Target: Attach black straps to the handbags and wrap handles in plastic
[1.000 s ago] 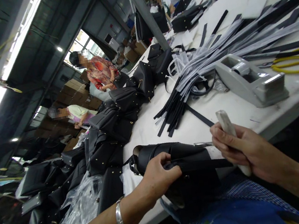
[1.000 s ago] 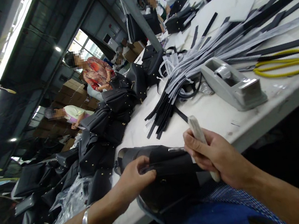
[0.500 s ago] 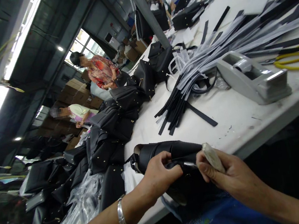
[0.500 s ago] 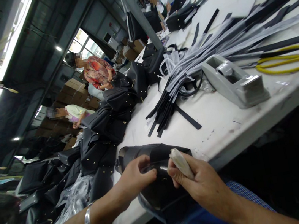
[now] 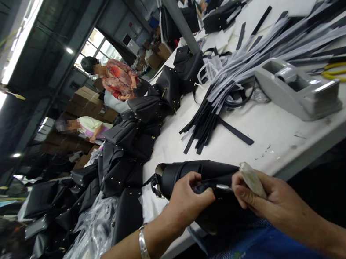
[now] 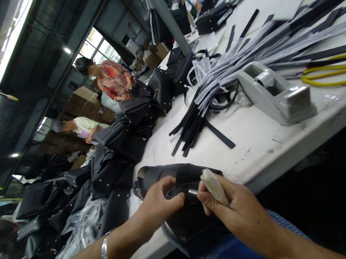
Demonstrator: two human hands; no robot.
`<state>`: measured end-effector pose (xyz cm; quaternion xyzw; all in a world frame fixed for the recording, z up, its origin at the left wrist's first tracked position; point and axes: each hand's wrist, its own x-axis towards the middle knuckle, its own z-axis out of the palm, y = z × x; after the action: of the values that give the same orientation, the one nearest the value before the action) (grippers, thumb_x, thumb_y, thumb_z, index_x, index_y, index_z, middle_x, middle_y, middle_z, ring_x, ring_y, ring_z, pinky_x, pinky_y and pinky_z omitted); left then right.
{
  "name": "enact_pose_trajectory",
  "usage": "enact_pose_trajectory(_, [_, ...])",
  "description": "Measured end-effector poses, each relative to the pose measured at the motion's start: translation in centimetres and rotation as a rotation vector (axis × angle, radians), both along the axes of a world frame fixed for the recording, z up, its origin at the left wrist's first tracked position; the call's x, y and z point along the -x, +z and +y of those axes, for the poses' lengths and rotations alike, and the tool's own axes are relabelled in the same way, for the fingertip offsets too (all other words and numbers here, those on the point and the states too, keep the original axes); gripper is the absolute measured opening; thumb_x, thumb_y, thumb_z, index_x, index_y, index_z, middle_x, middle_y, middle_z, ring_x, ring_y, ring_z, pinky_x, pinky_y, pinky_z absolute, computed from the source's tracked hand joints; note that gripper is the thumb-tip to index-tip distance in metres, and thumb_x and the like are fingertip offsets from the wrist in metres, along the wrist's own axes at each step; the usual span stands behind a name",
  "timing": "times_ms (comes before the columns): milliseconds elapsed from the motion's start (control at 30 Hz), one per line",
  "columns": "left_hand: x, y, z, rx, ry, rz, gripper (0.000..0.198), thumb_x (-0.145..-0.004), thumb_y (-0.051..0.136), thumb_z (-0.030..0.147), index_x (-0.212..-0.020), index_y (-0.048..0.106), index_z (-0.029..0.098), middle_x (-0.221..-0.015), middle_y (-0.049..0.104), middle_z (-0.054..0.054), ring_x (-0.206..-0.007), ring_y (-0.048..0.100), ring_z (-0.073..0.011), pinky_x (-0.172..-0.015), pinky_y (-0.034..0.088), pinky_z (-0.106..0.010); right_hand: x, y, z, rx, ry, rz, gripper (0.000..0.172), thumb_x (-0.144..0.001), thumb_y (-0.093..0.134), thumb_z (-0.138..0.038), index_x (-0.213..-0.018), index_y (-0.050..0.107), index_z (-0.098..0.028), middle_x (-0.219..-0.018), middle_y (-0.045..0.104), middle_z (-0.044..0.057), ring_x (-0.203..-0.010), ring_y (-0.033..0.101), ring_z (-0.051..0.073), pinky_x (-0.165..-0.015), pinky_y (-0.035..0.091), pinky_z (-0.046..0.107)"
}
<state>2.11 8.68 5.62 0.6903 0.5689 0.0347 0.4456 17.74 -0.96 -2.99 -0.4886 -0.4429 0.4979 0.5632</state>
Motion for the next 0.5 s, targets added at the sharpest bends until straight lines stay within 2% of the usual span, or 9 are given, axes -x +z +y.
enact_pose_trajectory(200, [0.2, -0.4, -0.1, -0.014, -0.005, -0.003, 0.030, -0.069, 0.067, 0.022, -0.097, 0.066, 0.010, -0.090, 0.070, -0.007, -0.083, 0.064, -0.0208, -0.072, 0.048, -0.027, 0.3, 0.6, -0.6, -0.038, -0.019, -0.123, 0.032, -0.097, 0.054, -0.050, -0.077, 0.057, -0.024, -0.062, 0.055, -0.004, -0.055, 0.051, 0.013, -0.053, 0.041, 0.023])
enact_pose_trajectory(367, [0.8, -1.2, -0.1, -0.072, -0.030, -0.004, 0.031, -0.068, 0.071, 0.029, -0.094, 0.064, 0.012, -0.082, 0.066, -0.004, -0.076, 0.060, -0.0184, -0.064, 0.045, -0.025, 0.8, 0.9, -0.7, -0.056, -0.058, -0.251, 0.029, -0.097, 0.053, -0.046, -0.078, 0.059, -0.025, -0.061, 0.059, -0.003, -0.052, 0.054, 0.013, -0.050, 0.043, 0.023])
enact_pose_trajectory(500, [1.1, -1.6, -0.3, -0.152, -0.058, 0.033, 0.029, -0.067, 0.071, 0.029, -0.091, 0.064, 0.014, -0.081, 0.065, -0.002, -0.076, 0.059, -0.0184, -0.064, 0.044, -0.025, 1.3, 1.4, -0.9, -0.058, -0.046, -0.366, 0.030, -0.097, 0.051, -0.046, -0.076, 0.059, -0.026, -0.058, 0.060, -0.003, -0.047, 0.056, 0.014, -0.047, 0.044, 0.023])
